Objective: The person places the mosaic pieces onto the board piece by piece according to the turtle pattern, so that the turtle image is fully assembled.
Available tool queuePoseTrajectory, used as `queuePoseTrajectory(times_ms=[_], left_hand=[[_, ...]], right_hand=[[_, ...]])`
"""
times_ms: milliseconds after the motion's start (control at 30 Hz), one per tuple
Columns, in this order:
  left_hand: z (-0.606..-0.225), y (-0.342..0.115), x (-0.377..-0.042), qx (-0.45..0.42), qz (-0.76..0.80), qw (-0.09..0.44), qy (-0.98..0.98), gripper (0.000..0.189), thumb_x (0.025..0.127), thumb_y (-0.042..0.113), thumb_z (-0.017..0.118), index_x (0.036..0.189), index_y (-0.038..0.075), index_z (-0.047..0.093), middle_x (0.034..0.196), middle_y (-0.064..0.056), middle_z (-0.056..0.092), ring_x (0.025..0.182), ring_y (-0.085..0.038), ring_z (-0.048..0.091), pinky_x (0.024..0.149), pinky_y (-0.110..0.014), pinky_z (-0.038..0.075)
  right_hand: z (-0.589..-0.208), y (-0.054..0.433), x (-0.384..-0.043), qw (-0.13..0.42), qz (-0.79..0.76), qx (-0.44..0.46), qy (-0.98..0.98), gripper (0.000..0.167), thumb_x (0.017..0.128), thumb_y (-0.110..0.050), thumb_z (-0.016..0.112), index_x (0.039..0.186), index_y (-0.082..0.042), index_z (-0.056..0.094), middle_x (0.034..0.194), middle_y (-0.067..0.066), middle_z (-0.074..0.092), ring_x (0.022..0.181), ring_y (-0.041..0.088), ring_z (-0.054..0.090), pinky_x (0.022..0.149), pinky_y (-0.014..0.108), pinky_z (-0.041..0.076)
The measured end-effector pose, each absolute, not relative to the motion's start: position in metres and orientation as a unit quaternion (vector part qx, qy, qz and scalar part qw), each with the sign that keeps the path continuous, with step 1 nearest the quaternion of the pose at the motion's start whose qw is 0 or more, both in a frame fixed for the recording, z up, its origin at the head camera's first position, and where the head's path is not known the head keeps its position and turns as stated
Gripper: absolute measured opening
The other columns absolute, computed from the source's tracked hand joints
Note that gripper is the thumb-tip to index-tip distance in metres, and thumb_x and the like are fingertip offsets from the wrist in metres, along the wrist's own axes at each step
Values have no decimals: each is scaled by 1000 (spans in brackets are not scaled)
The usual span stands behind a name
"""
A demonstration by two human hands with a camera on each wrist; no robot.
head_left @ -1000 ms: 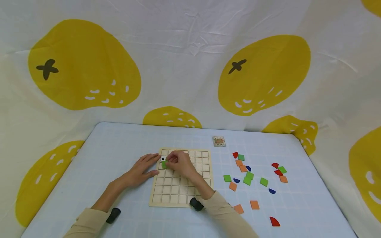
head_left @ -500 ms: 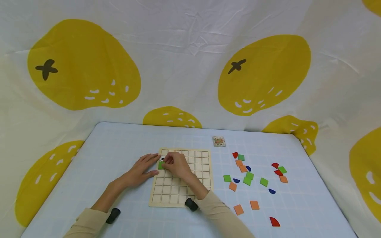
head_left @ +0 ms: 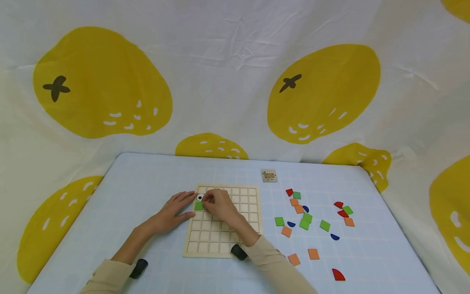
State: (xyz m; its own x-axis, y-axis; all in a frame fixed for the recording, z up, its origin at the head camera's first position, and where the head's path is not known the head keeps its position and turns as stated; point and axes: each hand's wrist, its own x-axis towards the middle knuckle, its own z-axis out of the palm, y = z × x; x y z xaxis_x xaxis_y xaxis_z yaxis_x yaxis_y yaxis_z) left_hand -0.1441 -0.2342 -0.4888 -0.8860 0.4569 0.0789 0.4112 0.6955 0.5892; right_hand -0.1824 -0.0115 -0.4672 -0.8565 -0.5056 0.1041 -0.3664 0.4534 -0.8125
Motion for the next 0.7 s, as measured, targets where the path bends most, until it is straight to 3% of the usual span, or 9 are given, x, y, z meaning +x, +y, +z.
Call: queuePoseTrajectory(times_ms=[167, 700], left_hand=[[-489, -234, -144, 237, 302, 27, 923, 61, 102, 22, 66, 153, -2, 44, 156, -23, 43, 145, -52, 30, 113, -72, 25], [-490, -232, -144, 224, 299, 46, 926, 64, 103, 26, 65, 156, 1, 41, 159, -22, 40, 147, -50, 27, 115, -70, 23]], right_hand=[[-466, 0, -182, 59, -454, -272, 846, 11, 96, 2, 64, 101, 5, 73, 96, 13, 72, 87, 23, 69, 77, 25, 55], [-464, 55, -184, 15, -441, -265, 857, 9, 98, -1, 66, 103, 5, 72, 95, 12, 72, 88, 25, 68, 78, 33, 57]])
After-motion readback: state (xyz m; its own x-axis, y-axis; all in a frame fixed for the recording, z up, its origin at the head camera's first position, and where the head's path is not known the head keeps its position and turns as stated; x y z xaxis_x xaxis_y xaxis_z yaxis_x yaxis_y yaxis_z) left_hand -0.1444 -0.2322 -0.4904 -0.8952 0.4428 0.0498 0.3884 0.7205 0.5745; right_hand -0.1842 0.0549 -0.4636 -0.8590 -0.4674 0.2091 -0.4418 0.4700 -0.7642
